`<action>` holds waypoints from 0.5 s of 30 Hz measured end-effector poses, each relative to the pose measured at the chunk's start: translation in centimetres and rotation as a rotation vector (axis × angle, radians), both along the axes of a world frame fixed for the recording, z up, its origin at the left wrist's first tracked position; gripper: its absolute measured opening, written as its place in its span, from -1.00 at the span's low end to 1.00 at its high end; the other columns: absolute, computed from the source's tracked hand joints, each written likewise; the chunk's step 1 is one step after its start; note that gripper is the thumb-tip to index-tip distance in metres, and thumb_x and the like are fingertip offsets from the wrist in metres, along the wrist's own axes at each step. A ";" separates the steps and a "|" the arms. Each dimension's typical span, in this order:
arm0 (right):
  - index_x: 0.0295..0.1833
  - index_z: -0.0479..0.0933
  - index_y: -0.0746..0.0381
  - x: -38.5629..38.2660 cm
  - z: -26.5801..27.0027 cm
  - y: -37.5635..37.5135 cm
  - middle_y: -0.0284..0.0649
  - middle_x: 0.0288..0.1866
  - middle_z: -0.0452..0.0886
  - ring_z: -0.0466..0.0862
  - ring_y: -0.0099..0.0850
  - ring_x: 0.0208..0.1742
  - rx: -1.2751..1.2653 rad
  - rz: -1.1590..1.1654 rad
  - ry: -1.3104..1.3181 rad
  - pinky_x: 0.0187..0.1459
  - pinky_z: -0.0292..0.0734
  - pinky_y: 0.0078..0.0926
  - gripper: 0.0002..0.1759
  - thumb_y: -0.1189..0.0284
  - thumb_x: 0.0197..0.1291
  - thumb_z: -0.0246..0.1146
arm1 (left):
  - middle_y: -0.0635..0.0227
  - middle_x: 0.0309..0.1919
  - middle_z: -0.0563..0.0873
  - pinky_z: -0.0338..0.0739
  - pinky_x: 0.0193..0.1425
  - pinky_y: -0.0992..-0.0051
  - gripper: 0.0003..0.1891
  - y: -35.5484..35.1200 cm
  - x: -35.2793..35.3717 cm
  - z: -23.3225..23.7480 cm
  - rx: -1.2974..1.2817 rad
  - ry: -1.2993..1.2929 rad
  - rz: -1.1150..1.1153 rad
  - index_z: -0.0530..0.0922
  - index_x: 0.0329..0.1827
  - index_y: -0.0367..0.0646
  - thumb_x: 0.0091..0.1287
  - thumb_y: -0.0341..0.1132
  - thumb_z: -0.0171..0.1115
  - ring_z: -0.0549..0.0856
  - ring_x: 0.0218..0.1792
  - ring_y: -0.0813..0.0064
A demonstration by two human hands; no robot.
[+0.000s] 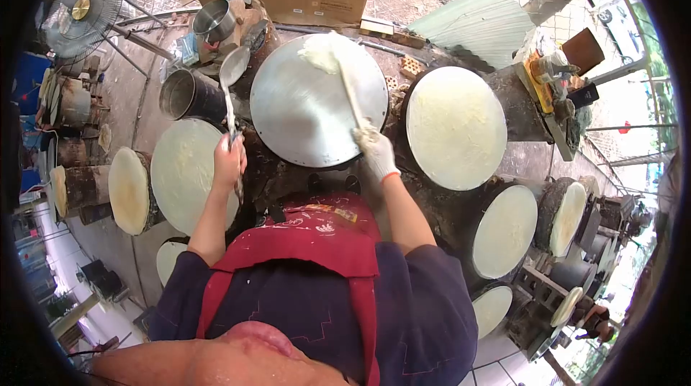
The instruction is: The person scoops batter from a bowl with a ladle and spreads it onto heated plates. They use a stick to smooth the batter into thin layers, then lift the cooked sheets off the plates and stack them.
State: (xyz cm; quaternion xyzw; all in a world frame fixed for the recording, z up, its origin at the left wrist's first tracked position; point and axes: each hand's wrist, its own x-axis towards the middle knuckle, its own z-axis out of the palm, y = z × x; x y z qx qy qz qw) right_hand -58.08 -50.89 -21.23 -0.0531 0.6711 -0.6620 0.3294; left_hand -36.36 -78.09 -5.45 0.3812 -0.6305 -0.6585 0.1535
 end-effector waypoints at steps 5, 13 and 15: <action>0.10 0.55 0.33 0.6 6.9 -1.9 -0.42 -0.30 0.58 0.54 -0.67 -0.36 0.087 0.073 -0.041 -0.25 0.48 -0.74 -0.68 0.48 0.25 0.29 | 0.51 -0.70 0.33 0.18 -0.76 0.63 -0.80 1.1 4.4 -0.3 0.011 0.043 0.021 0.41 -0.19 -0.23 0.51 -0.27 -0.03 0.28 -0.81 0.69; -0.03 0.64 0.31 -2.5 8.1 -3.2 -0.51 -0.33 0.59 0.43 -0.75 -0.41 0.131 0.223 -0.195 -0.32 0.38 -0.74 -0.70 0.38 0.18 0.38 | 0.54 -0.71 0.29 0.15 -0.76 0.67 -0.75 3.0 5.4 1.5 -0.026 0.030 0.173 0.39 -0.18 -0.23 0.53 -0.19 -0.03 0.25 -0.81 0.72; 0.03 0.62 0.33 -2.6 8.9 -3.0 -0.43 -0.20 0.63 0.55 -0.67 -0.22 0.191 0.340 -0.192 -0.14 0.43 -0.73 -0.67 0.40 0.19 0.37 | 0.54 -0.71 0.28 0.14 -0.76 0.67 -0.74 4.1 5.4 1.9 -0.003 -0.035 0.228 0.39 -0.18 -0.24 0.53 -0.20 -0.03 0.24 -0.80 0.73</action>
